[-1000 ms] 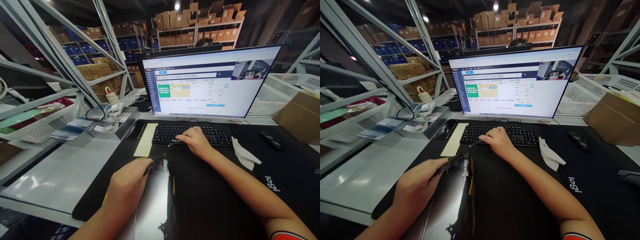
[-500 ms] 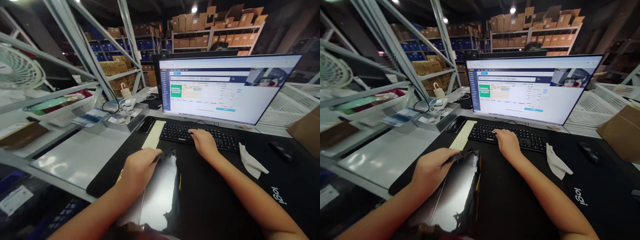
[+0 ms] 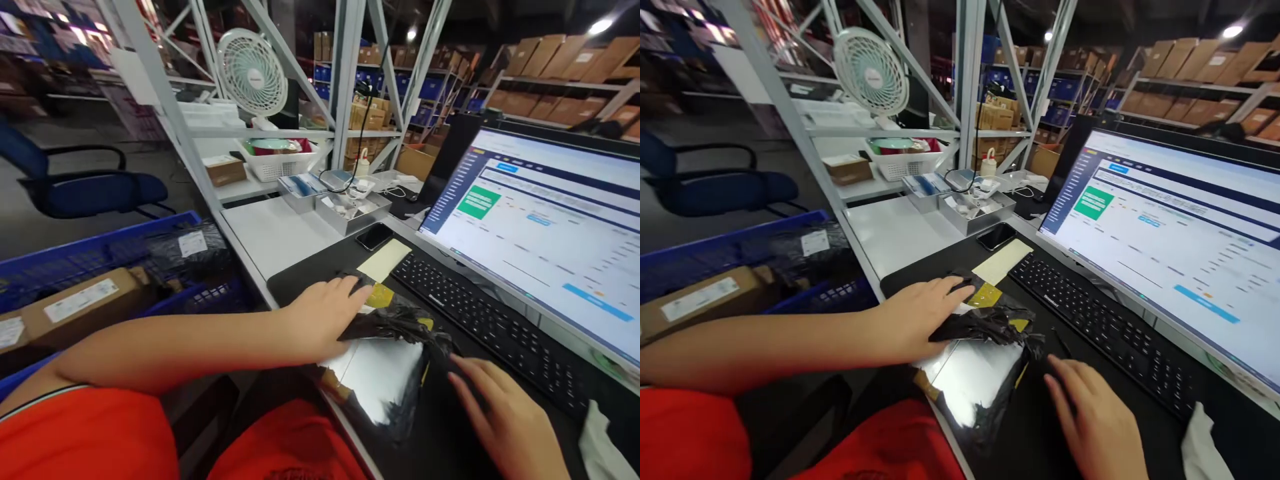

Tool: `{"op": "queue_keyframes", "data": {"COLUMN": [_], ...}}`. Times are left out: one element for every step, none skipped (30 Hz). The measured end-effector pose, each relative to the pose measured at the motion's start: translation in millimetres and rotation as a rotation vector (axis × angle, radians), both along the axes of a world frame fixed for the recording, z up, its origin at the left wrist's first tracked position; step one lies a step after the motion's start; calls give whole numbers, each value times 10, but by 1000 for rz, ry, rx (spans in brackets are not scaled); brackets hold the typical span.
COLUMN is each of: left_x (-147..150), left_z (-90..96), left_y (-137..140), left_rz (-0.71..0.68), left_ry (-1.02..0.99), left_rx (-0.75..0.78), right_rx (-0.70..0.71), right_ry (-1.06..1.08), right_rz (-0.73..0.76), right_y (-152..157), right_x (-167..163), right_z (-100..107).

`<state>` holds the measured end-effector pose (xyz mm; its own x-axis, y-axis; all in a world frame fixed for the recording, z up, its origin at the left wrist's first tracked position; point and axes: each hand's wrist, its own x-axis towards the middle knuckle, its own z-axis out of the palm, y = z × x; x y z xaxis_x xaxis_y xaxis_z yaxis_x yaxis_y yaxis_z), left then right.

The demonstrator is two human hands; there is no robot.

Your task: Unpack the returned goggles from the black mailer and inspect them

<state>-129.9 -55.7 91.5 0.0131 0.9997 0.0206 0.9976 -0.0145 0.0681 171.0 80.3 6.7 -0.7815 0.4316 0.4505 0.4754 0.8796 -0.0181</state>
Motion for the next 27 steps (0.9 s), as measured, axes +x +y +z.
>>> {"op": "queue_keyframes", "data": {"left_x": [-46,-95,-143,-190,-231,-267,-295,-315,-327,-332,-329,-320,-308,-295,-281,-267,-253,-239,-224,-208,-192,-179,-169,-163,-164,-171,-185], "left_z": [-4,2,16,35,55,72,81,77,57,15,-51,-141,-254,-384,-524,-663,-792,-903,-989,-1048,-1080,-1089,-1081,-1061,-1036,-1010,-989], "left_y": [-83,-151,-204,-247,-285,-322,-363,-413,-474,-545,-626,-713,-802,-889,-971,-1043,-1102,-1146,-1175,-1187,-1184,-1170,-1147,-1120,-1093,-1069,-1050], "left_rz": [75,147,210,258,286,293,292,291,288,285,289,304,321,324,316,276,205,112,16,-63,-118,-149,-155,-143,-126,-114,-112], "left_ry": [26,46,63,76,78,68,46,15,-24,-73,-126,-173,-206,-217,-191,-134,-61,4,52,78,78,62,42,25,9,0,3], "left_rx": [-43,-88,-131,-167,-194,-209,-207,-190,-160,-128,-90,-38,39,153,304,464,592,669,693,674,640,621,620,631,651,673,693], "right_rx": [-41,-74,-93,-91,-60,-5,66,141,217,273,311,338,359,375,386,391,396,405,424,451,480,503,515,516,509,499,487], "right_ry": [44,75,97,117,142,163,178,180,173,149,113,76,44,16,-13,-46,-86,-131,-175,-212,-243,-265,-284,-299,-314,-331,-344], "right_rz": [166,305,412,476,499,500,486,473,473,478,490,506,519,537,556,580,612,650,700,761,828,893,943,974,987,988,987], "right_y": [-147,-297,-438,-563,-665,-741,-789,-811,-813,-799,-777,-753,-732,-718,-710,-708,-710,-712,-712,-709,-702,-692,-681,-671,-663,-655,-647], "right_x": [-89,-196,-317,-447,-582,-718,-853,-985,-1112,-1234,-1350,-1459,-1561,-1656,-1742,-1820,-1890,-1952,-2007,-2055,-2096,-2131,-2159,-2180,-2195,-2204,-2208], "right_z": [125,235,326,397,449,486,514,534,549,559,564,564,558,550,541,536,537,545,560,581,606,631,656,678,698,716,732]}}
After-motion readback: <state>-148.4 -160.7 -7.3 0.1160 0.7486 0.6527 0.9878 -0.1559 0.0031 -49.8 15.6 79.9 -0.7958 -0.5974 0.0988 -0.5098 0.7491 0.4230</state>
